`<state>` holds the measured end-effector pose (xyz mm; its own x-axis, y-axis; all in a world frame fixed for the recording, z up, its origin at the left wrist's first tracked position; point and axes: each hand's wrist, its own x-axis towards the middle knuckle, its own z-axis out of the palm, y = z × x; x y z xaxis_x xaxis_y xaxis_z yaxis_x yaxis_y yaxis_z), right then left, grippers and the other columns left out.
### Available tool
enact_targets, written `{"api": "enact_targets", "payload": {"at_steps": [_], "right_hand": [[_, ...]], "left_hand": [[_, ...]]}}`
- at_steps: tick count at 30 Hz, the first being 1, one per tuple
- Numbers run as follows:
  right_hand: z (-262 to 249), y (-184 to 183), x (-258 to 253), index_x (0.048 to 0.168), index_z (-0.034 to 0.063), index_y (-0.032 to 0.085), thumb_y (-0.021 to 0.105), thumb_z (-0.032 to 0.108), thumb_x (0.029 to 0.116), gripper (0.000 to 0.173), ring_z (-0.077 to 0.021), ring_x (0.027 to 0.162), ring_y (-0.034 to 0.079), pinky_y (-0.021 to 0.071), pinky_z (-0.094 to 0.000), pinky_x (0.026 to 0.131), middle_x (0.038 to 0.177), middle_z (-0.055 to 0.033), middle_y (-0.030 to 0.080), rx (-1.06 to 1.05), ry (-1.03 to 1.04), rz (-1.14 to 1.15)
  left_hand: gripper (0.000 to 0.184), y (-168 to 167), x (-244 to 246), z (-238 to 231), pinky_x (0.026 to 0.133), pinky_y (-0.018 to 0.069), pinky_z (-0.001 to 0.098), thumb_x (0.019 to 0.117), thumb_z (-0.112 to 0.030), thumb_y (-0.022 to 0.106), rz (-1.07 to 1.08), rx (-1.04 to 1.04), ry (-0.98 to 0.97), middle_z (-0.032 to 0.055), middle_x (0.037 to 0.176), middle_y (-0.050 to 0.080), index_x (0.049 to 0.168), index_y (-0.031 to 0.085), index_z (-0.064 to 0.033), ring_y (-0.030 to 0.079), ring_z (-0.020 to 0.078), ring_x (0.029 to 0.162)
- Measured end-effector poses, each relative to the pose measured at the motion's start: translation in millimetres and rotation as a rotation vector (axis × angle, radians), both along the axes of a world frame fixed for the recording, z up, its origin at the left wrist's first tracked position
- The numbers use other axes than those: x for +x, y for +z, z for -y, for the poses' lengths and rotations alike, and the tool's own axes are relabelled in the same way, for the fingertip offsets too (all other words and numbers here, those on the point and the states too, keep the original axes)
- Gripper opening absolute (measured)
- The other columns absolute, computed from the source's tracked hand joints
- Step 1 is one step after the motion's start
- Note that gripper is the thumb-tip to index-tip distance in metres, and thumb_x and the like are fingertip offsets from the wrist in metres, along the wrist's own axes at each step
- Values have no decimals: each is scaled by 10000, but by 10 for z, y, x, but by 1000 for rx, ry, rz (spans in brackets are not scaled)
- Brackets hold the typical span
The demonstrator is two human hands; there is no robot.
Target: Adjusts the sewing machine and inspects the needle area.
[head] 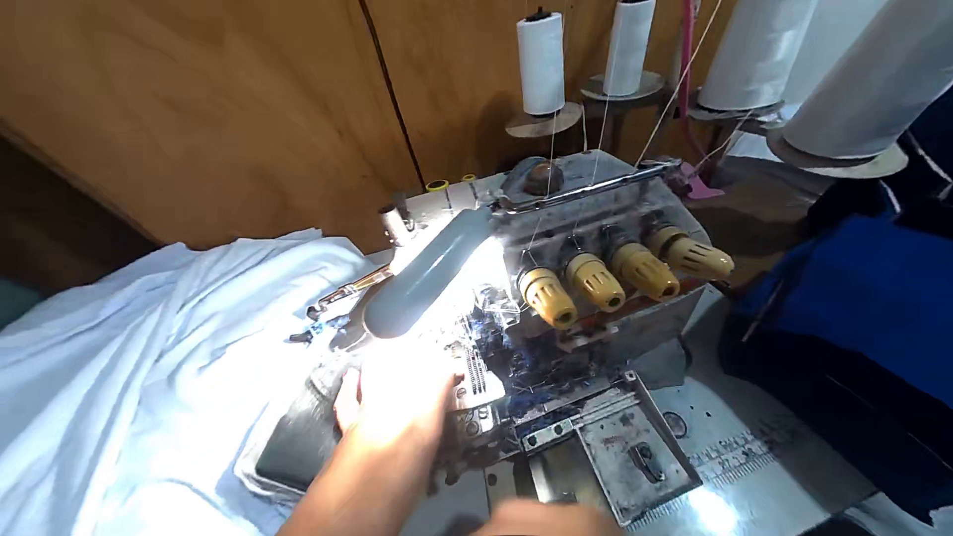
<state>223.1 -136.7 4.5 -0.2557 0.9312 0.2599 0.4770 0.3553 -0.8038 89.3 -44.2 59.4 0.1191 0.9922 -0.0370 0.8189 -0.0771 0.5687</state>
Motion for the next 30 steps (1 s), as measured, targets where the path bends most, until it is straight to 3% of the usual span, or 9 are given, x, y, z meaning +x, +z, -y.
{"api": "enact_targets", "payload": {"at_steps": [2, 4, 5, 12, 15, 19, 22, 25, 30], "right_hand": [[-60, 104, 342, 1068, 25, 756, 576, 85, 971, 213, -174, 677, 658, 543, -364, 602, 836, -86, 712, -38, -111, -153], [-226, 55, 492, 1273, 42, 682, 513, 102, 999, 326, -108, 573, 570, 494, -289, 524, 729, -19, 618, -113, -189, -238], [-315, 5, 504, 1344, 62, 649, 494, 127, 1006, 377, -87, 551, 539, 477, -267, 512, 701, 7, 576, -153, -177, -256], [-517, -146, 303, 1482, 80, 547, 476, 173, 973, 522, -73, 539, 429, 392, -264, 513, 648, 56, 458, -267, -118, -271], [-481, -118, 244, 1442, 107, 603, 487, 189, 959, 504, -99, 534, 426, 384, -301, 509, 639, 45, 486, -203, -215, -164], [-495, -85, 215, 1401, 140, 649, 465, 190, 958, 482, -125, 589, 517, 446, -345, 554, 717, 0, 611, -164, -260, -105], [-566, -48, 252, 1394, 140, 647, 455, 195, 964, 474, -75, 602, 498, 434, -292, 564, 724, 35, 571, -266, -205, -182], [-641, -64, 309, 1378, 59, 606, 458, 140, 985, 428, -4, 530, 412, 363, -198, 493, 677, 96, 481, -437, -98, -484], [-716, -63, 334, 1298, 90, 558, 372, 63, 1001, 352, 28, 454, 341, 321, -136, 438, 587, 129, 353, -711, 20, -855]], "left_hand": [[422, 0, 33, -5, 1150, 175, 610, 998, -233, 459, 102, -22, 98, 192, 1323, 615, 1281, 606, 44, 473, 315, 1345], [357, -9, 75, 30, 1002, 421, 460, 1014, -244, 475, 173, -45, 207, 104, 1184, 681, 1255, 599, -13, 608, 182, 1137], [346, 2, 92, 38, 954, 449, 439, 1026, -254, 472, 189, -65, 237, 103, 1149, 678, 1241, 611, -22, 619, 175, 1089], [330, 7, 109, -74, 964, 420, 595, 1047, -202, 446, 135, -88, 287, 162, 1136, 693, 1143, 694, -6, 622, 302, 1129], [294, -14, 103, -74, 1027, 367, 590, 1022, -163, 469, 122, -61, 258, 157, 1148, 698, 1151, 671, 6, 607, 298, 1163], [347, -116, 6, -76, 945, 482, 485, 1047, -258, 437, 229, -48, 203, 130, 1166, 671, 1196, 642, -20, 621, 232, 1116], [428, -66, 35, -43, 1194, 152, 606, 1025, -308, 442, 151, -83, 138, 91, 1328, 650, 1339, 577, -52, 498, 245, 1362], [353, -26, -7, -57, 946, 465, 467, 1042, -239, 450, 181, -96, 84, 131, 1118, 656, 1233, 641, -12, 614, 207, 1071], [259, 32, -364, -305, 865, 478, 377, 972, -159, 517, -47, 106, -459, 38, 989, 693, 1014, 761, -85, 620, 132, 970]]}}
